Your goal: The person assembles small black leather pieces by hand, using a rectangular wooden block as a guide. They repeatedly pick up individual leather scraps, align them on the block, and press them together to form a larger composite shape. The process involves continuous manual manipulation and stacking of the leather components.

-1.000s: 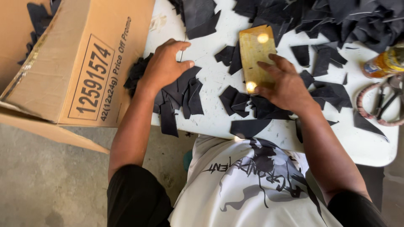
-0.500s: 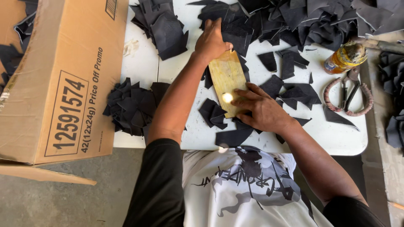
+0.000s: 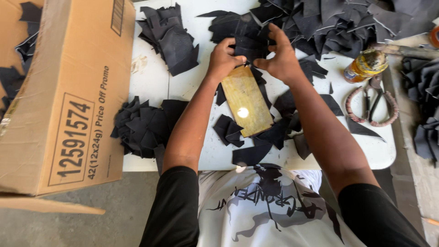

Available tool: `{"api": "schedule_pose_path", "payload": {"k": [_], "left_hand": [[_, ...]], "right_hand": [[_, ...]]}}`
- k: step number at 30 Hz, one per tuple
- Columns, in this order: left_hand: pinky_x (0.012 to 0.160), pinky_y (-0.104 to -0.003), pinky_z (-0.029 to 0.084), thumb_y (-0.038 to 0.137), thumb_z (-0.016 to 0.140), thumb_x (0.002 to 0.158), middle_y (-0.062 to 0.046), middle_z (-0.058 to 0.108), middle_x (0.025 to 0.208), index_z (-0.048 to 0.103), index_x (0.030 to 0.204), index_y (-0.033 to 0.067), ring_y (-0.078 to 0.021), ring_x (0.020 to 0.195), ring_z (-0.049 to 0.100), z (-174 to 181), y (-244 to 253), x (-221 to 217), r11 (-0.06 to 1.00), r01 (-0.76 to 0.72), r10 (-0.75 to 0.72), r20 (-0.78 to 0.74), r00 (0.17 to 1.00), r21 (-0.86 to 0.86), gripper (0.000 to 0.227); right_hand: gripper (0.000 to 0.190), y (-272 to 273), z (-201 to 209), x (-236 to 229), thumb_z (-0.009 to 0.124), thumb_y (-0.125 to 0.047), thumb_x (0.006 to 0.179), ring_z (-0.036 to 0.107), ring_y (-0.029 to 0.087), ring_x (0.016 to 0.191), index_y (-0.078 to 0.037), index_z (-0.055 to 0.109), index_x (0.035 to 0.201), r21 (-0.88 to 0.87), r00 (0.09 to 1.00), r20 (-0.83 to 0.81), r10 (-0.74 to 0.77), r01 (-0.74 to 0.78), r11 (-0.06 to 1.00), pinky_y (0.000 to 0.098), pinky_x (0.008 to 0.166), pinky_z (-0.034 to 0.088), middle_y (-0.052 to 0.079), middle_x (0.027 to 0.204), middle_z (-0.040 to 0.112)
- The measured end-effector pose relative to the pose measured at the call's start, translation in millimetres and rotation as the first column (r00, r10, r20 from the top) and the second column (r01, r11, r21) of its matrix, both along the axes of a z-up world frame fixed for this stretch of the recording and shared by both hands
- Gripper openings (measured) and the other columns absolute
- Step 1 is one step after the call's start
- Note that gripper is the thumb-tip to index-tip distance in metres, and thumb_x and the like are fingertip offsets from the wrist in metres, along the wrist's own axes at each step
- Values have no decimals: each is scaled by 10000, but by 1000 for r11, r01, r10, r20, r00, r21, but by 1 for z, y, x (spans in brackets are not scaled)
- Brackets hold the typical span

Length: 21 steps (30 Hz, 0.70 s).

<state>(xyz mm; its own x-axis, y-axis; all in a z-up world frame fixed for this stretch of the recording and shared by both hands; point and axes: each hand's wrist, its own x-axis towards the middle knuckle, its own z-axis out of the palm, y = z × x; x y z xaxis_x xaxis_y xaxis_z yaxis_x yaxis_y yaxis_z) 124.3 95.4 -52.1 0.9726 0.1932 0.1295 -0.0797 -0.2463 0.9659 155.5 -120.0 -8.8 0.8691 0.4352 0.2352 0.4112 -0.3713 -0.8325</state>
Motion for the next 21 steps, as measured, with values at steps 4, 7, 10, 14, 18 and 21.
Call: {"api": "schedule_pose_path", "payload": {"k": [4, 7, 10, 14, 18, 21], "left_hand": [[723, -337, 569, 12, 805, 829, -116, 744, 869, 623, 958, 3, -212, 823, 719, -3, -8, -1, 982, -79, 52, 150, 987, 174, 223], [747, -308, 572, -11, 774, 860, -81, 741, 904, 640, 950, 10, -165, 854, 728, 2, -17, -14, 944, -123, 38, 270, 962, 307, 163], [738, -286, 570, -62, 711, 894, -57, 743, 947, 661, 971, 21, -144, 857, 717, 18, -21, -39, 975, -137, 76, 319, 945, 176, 123], [841, -279, 559, -124, 712, 909, -75, 734, 1050, 634, 970, 31, -155, 947, 682, 43, -7, -53, 985, -110, 159, 443, 882, -133, 183], [1010, -323, 588, -211, 711, 877, -103, 716, 1180, 616, 892, 34, -199, 1150, 687, 62, 7, -71, 979, 90, 33, 575, 818, -184, 263], [1141, -342, 497, -218, 731, 850, -103, 648, 1313, 617, 865, 24, -203, 1267, 619, 70, 3, -83, 967, 231, -111, 633, 767, -109, 267]], "right_hand": [[1134, 5, -6, 0, 959, -135, 685, 628, 316, 1253, -76, 288, 1597, -76, 999, -38, -18, 15, 997, 396, 967, 604, 209, 1525, 491], [979, 3, -5, -2, 941, -197, 691, 600, 327, 1296, -105, 428, 1519, -245, 999, 14, 30, -26, 969, 431, 1037, 571, 149, 1525, 507], [755, 6, -6, -10, 880, -241, 737, 521, 362, 1328, -137, 558, 1412, -487, 995, 92, 21, 27, 873, 516, 1072, 470, 78, 1562, 452], [637, 7, -4, -21, 791, -282, 758, 483, 356, 1331, -174, 615, 1361, -605, 990, 142, 14, 76, 793, 540, 1074, 411, 40, 1587, 396], [598, -6, 1, -16, 804, -314, 853, 508, 373, 1348, -160, 634, 1405, -363, 962, 270, 43, 60, 930, 531, 1091, 455, 132, 1584, 429], [489, -16, 18, -31, 719, -370, 1012, 599, 310, 1305, -176, 623, 1450, 80, 995, -55, -85, 89, 993, 454, 1072, 543, 148, 1504, 544]]}}
